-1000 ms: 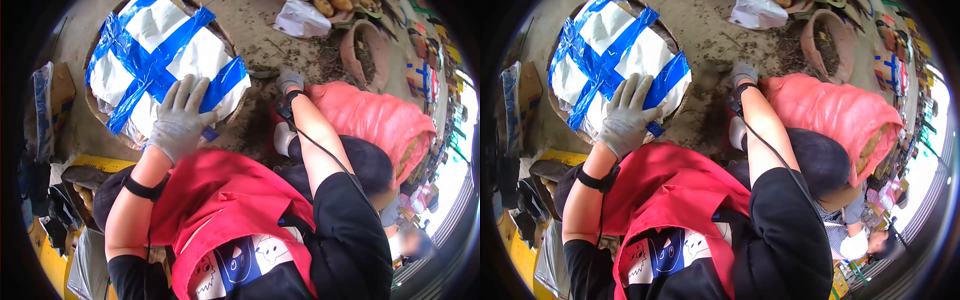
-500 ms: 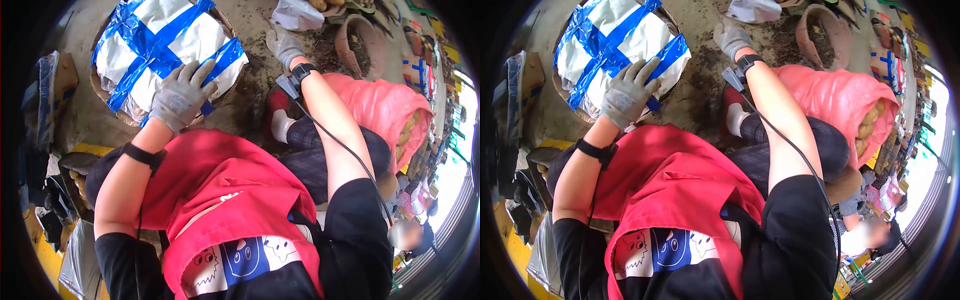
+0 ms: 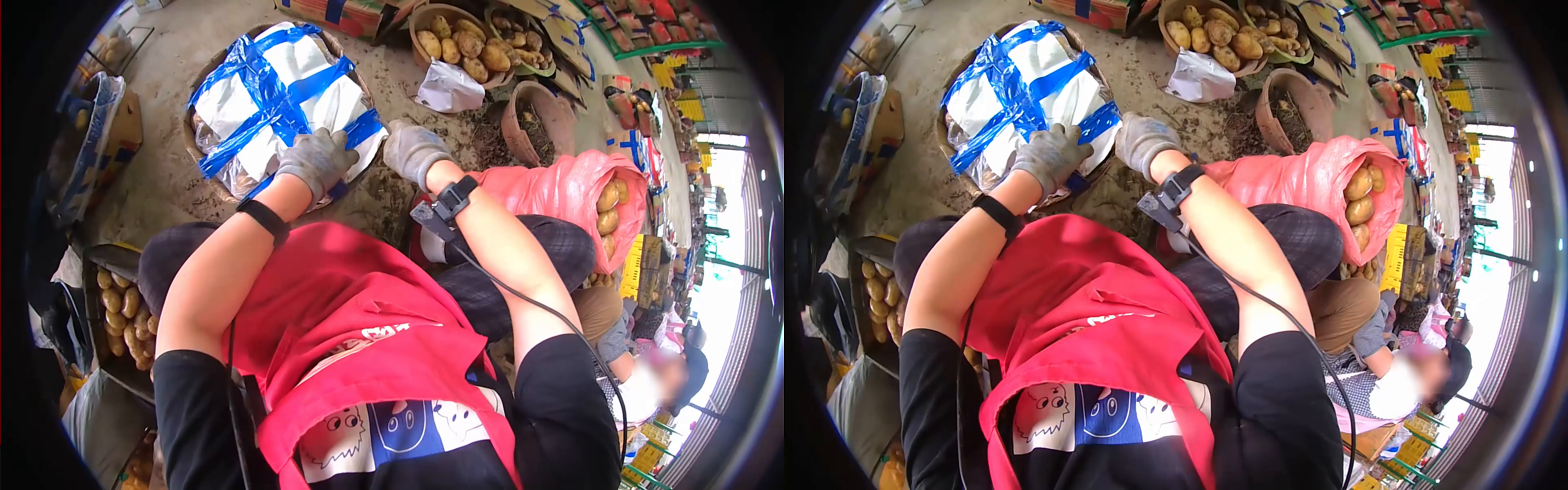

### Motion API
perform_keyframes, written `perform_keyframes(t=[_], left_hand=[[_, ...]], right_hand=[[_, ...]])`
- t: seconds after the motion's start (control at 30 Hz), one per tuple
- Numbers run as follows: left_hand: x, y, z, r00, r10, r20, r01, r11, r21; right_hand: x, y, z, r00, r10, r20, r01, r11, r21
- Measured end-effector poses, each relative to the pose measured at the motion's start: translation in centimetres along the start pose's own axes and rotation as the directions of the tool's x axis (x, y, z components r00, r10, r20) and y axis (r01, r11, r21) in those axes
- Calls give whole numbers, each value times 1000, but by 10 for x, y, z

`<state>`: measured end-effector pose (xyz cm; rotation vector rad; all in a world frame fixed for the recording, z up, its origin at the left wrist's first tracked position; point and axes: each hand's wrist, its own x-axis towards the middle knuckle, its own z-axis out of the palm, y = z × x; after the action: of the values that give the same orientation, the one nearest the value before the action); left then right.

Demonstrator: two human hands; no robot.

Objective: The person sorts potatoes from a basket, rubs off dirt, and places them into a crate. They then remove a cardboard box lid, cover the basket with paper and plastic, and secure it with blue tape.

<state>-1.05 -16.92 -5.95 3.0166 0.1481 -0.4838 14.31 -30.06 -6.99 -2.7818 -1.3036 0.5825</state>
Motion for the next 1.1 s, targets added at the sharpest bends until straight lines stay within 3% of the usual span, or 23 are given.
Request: perform_keyframes(t=[0.23, 0.37, 0.43, 0.5, 0.53, 0.63, 0.7, 0.73, 0.77, 0.87, 0.97, 1.03, 1.1], left_hand=[[-15, -4, -9, 1000, 16, 18, -15, 999, -35], [-19, -8, -2, 1000, 9, 20, -9, 999, -36], [-15, -10, 6, 999, -53, -11, 51, 984, -168], [-22, -11, -13, 1000, 0, 31, 4, 989, -149], [-27, -12, -25, 998, 18, 62, -8, 986, -165], [-25, -14, -32, 994, 35, 102, -18, 987, -160], [-14, -10, -19, 980, -151, 129, 182, 944, -276], [-12, -10, -10, 977, -202, 70, 214, 920, -329], [-9, -11, -5, 974, -212, 76, 225, 913, -339], [-6, -16, 4, 991, -95, 98, 119, 953, -279], [-6, -19, -6, 978, -175, 113, 205, 904, -375], [0, -21, 3, 995, -34, 95, 64, 942, -329], [7, -19, 7, 992, -51, 115, 86, 943, -321]], right_hand=[[12, -20, 13, 962, 274, 10, -273, 960, -62], [23, -15, 9, 977, 204, -66, -206, 978, -27], [41, -3, 5, 966, 90, -244, -86, 996, 27], [43, -31, -45, 960, 107, -259, -116, 993, -19], [65, -21, -40, 960, 100, -261, -109, 994, -21], [130, -12, -32, 980, -163, -111, 131, 959, -251], [131, -45, -48, 999, -34, -31, 28, 986, -163], [144, -49, -41, 1000, 24, 1, -23, 982, -190], [152, -46, -36, 1000, 14, 12, -11, 980, -197], [169, -23, -21, 978, 190, 84, -172, 967, -186], [157, -16, -26, 994, 100, -34, -103, 988, -116], [143, -31, -35, 997, 64, -42, -69, 990, -123], [142, -36, -33, 998, 33, -54, -39, 991, -127]])
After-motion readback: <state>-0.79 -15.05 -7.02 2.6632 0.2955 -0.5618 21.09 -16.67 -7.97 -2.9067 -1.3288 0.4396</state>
